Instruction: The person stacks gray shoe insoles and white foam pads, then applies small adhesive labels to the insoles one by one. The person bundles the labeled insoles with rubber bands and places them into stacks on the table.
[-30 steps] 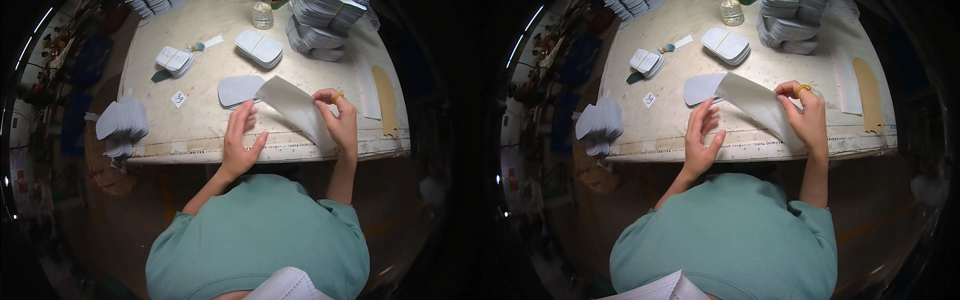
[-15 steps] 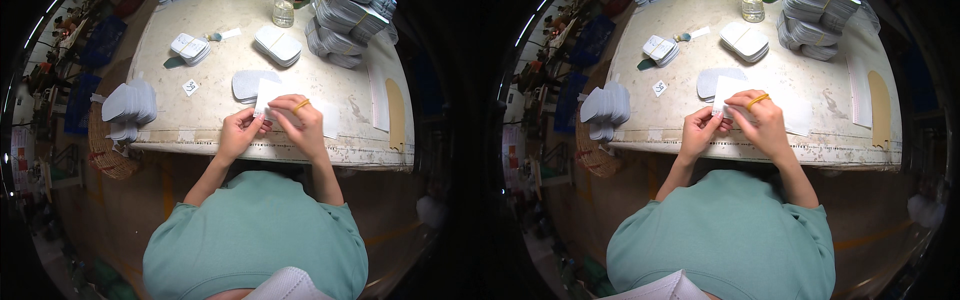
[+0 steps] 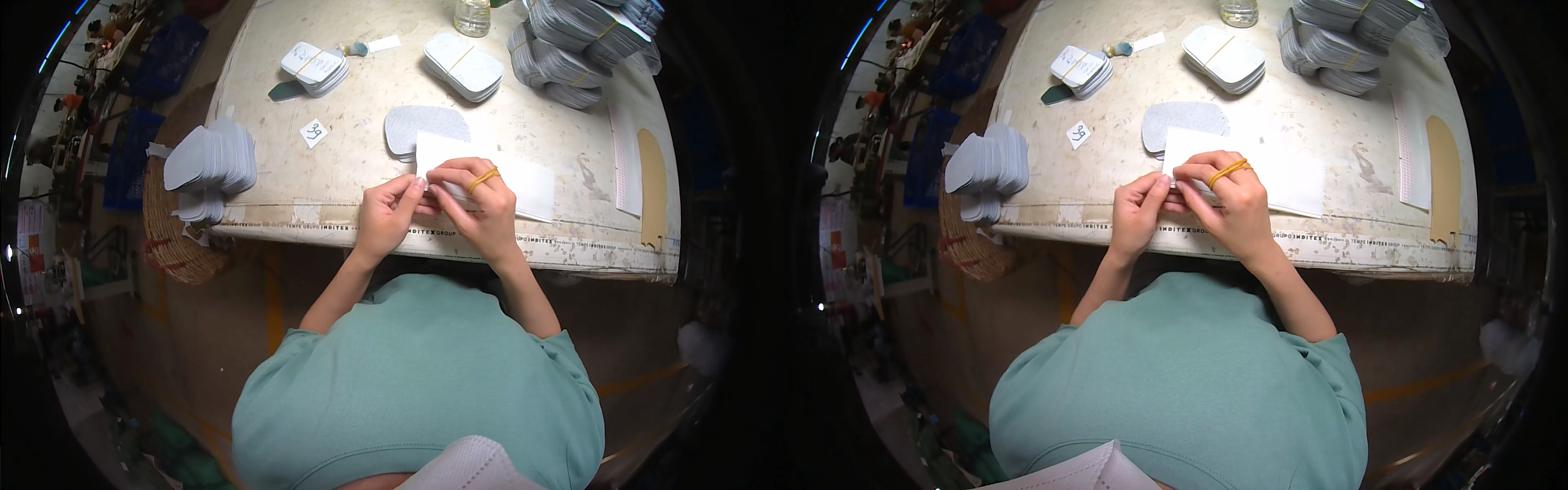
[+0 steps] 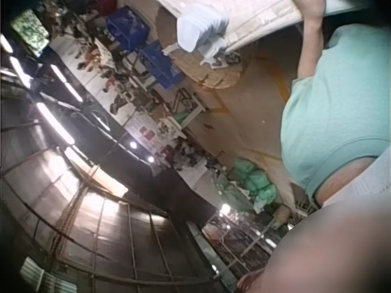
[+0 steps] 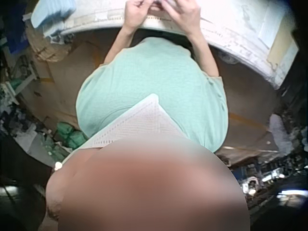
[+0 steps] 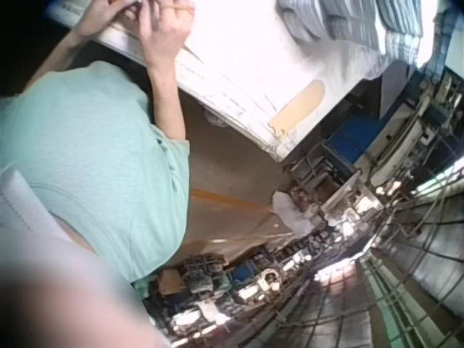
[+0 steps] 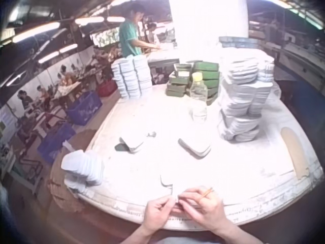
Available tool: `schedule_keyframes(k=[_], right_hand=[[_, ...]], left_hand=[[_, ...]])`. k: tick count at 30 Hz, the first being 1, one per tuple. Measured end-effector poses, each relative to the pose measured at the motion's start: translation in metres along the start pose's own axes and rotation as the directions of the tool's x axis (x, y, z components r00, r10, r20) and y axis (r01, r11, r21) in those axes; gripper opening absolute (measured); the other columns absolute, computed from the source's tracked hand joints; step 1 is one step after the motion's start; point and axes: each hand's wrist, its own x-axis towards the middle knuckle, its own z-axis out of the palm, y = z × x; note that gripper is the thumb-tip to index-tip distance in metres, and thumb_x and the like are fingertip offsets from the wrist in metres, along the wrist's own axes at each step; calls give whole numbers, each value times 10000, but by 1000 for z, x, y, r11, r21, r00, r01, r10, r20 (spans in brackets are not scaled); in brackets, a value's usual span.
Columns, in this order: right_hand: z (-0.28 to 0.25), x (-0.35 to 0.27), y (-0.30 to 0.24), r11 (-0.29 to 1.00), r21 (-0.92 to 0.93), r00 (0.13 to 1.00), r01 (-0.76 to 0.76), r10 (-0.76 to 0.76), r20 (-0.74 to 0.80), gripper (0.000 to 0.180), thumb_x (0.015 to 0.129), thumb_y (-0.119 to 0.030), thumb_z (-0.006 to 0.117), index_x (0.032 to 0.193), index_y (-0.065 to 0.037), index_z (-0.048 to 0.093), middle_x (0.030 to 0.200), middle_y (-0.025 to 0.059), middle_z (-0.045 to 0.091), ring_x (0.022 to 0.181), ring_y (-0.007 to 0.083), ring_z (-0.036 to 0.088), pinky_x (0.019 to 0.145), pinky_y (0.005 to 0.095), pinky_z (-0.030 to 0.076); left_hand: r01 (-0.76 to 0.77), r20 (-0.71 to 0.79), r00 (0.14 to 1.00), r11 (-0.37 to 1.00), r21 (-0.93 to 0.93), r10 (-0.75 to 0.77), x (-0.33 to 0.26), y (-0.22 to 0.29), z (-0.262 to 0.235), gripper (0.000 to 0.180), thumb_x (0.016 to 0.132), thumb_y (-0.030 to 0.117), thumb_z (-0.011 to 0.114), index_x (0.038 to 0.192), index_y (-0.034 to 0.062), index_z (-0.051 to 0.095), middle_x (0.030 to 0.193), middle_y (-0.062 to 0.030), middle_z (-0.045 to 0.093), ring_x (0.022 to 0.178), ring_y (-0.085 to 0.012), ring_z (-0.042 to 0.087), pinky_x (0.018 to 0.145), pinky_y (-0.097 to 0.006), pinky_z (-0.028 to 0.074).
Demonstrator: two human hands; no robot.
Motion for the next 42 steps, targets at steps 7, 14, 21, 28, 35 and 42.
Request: schedule_keyframes(k=[7, 14, 21, 28, 35, 42], right_hand=[[2, 4, -2, 998, -57, 999, -9, 7, -37, 198, 744, -10, 734, 933, -64, 710, 927, 69, 671, 863, 233, 626, 757, 333, 499], [10, 5, -5, 998, -59, 999, -12, 9, -54, 203, 744, -19, 744, 939, -64, 711, 926, 68, 671, 861, 228, 626, 753, 332, 497], [12, 4, -4, 999, -45, 999, -21, 19, -42, 187, 741, -30, 739, 921, -62, 699, 925, 66, 664, 860, 238, 622, 757, 339, 492], [14, 4, -5, 998, -23, 995, -50, 48, -84, 170, 738, -22, 732, 897, -67, 692, 912, 63, 666, 853, 236, 623, 748, 338, 493], [15, 3, -4, 997, -71, 991, 38, -47, -125, 171, 731, -20, 734, 887, -65, 680, 883, 50, 663, 822, 232, 627, 715, 332, 497], [19, 1, -1, 950, -261, 965, 171, -214, -149, 170, 731, -28, 739, 885, -63, 676, 865, 46, 659, 811, 227, 638, 695, 330, 498]], left_hand=[[-184, -204, 962, 983, 14, 183, 4, -5, 4, 164, 950, 52, 594, 1035, -84, 625, 940, -128, 684, 823, -172, 697, 766, -266, 597], [-134, -175, 978, 983, -126, 111, 2, -4, -2, 171, 958, 53, 577, 1032, -99, 606, 944, -170, 686, 834, -176, 698, 751, -269, 604], [-125, -102, 988, 987, -98, 115, 0, -4, -2, 187, 968, 50, 555, 1069, -92, 623, 953, -152, 691, 832, -175, 693, 769, -280, 600], [-161, -102, 982, 986, -38, 157, -1, -5, -2, 179, 964, 44, 563, 1068, -92, 618, 949, -130, 691, 837, -150, 685, 777, -262, 581], [-168, -119, 979, 986, 7, 168, -1, -4, 0, 175, 975, 48, 540, 1054, -89, 614, 942, -126, 688, 841, -152, 680, 785, -269, 581], [-150, -109, 983, 988, -42, 145, -1, -3, -1, 216, 997, 68, 498, 1062, -104, 611, 942, -144, 684, 854, -174, 685, 772, -286, 592]])
